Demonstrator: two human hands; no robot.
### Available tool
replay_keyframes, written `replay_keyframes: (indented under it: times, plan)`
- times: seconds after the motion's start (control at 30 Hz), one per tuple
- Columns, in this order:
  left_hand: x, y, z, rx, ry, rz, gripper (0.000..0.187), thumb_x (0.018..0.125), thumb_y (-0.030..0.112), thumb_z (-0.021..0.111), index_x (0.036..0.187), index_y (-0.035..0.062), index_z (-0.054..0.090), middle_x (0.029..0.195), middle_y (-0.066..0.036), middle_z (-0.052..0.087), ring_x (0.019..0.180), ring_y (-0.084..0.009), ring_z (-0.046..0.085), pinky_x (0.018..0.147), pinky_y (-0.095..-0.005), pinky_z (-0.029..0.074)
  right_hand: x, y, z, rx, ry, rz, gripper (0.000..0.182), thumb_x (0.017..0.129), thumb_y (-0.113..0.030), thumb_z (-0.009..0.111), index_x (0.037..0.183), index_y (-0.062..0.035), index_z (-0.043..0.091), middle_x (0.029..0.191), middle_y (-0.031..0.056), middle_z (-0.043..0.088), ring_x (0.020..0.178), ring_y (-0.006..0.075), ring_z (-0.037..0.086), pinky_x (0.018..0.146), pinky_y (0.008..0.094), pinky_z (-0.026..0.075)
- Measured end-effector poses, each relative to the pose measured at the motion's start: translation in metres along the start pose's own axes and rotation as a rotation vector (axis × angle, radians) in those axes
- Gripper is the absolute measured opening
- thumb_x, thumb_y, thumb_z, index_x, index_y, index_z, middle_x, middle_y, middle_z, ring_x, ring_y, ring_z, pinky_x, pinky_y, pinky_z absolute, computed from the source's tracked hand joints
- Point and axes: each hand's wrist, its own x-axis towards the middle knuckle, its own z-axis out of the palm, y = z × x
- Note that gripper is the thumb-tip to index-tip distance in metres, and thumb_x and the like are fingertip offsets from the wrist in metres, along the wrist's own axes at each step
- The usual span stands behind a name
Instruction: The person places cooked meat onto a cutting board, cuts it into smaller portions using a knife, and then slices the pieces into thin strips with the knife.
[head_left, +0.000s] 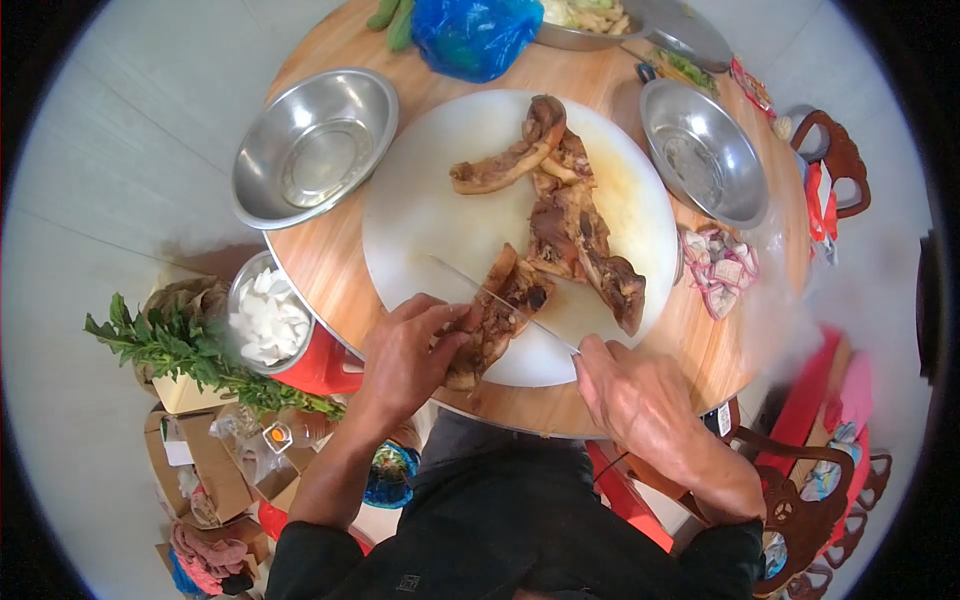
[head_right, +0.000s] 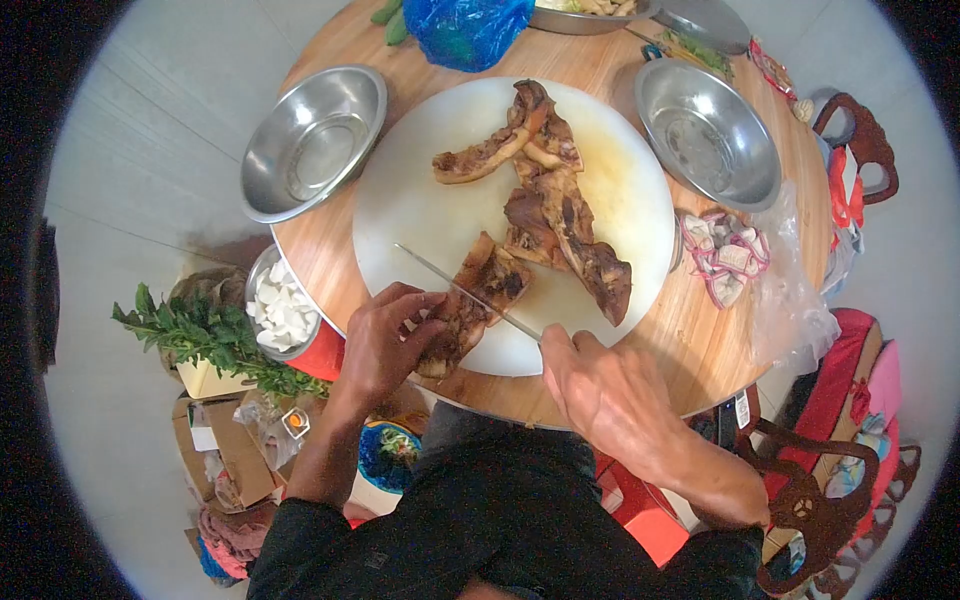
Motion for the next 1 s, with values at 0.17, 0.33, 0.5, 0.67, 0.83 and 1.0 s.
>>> replay_keyframes:
  times: [0.17,0.33,0.5,0.67,0.83,1.0]
  plan:
    - [-0.001,-0.003,0.001,-0.01,0.025,0.016,0.036,0.087,0.008,0.088,0.123,0.0086,0.083,0.108,-0.011,0.078,0.081,-0.0253,0.077,0.074,-0.0367,0.063,-0.001,0.002,0.001,0.037,-0.061,0.032,0.017,0.103,-0.012,0.068,0.1,-0.0004,0.056,0.071,0.0192,0.066,0.063,0.0416,0.069,0.058,0.0508,0.055]
    - [0.002,0.001,-0.002,-0.008,-0.002,0.031,0.035,0.087,0.009,0.088,0.121,0.0072,0.082,0.108,-0.011,0.078,0.085,-0.0262,0.078,0.077,-0.038,0.063,0.01,-0.003,-0.003,0.083,-0.149,0.056,0.018,0.104,-0.013,0.065,0.104,0.0022,0.056,0.075,0.0251,0.071,0.068,0.0453,0.073,0.06,0.0534,0.057]
    - [0.003,0.002,-0.002,0.026,0.005,0.067,0.035,0.086,0.008,0.088,0.12,0.0066,0.082,0.108,-0.012,0.078,0.085,-0.0278,0.077,0.077,-0.0382,0.062,0.045,-0.008,0.014,0.063,-0.125,0.041,0.019,0.104,-0.014,0.064,0.109,0.0033,0.057,0.072,0.025,0.072,0.07,0.0453,0.075,0.063,0.0542,0.059]
    - [0.002,0.009,-0.002,-0.017,-0.002,-0.004,0.032,0.086,0.007,0.086,0.118,0.0062,0.082,0.107,-0.014,0.077,0.084,-0.0289,0.077,0.077,-0.0387,0.062,0.048,-0.006,0.028,0.053,0.008,-0.037,0.024,0.104,-0.016,0.064,0.113,0.0052,0.058,0.069,0.0242,0.071,0.072,0.0446,0.077,0.065,0.0545,0.06]
    - [-0.002,0.001,0.002,0.001,0.05,0.025,0.028,0.088,0.012,0.085,0.115,0.0048,0.082,0.104,-0.014,0.077,0.084,-0.0279,0.077,0.078,-0.0391,0.062,-0.005,0.017,0.013,-0.009,-0.089,0.093,0.021,0.105,-0.018,0.063,0.109,0.0028,0.061,0.071,0.023,0.071,0.068,0.0453,0.074,0.062,0.0542,0.059]
    - [-0.006,-0.001,-0.002,-0.071,0.15,0.065,0.037,0.085,0.007,0.088,0.121,0.0055,0.081,0.108,-0.014,0.075,0.091,-0.0293,0.076,0.083,-0.0407,0.062,-0.027,0.005,0.014,-0.024,0.108,0.089,0.016,0.105,-0.014,0.066,0.101,-0.0001,0.06,0.074,0.0224,0.07,0.065,0.0449,0.071,0.058,0.0536,0.057]
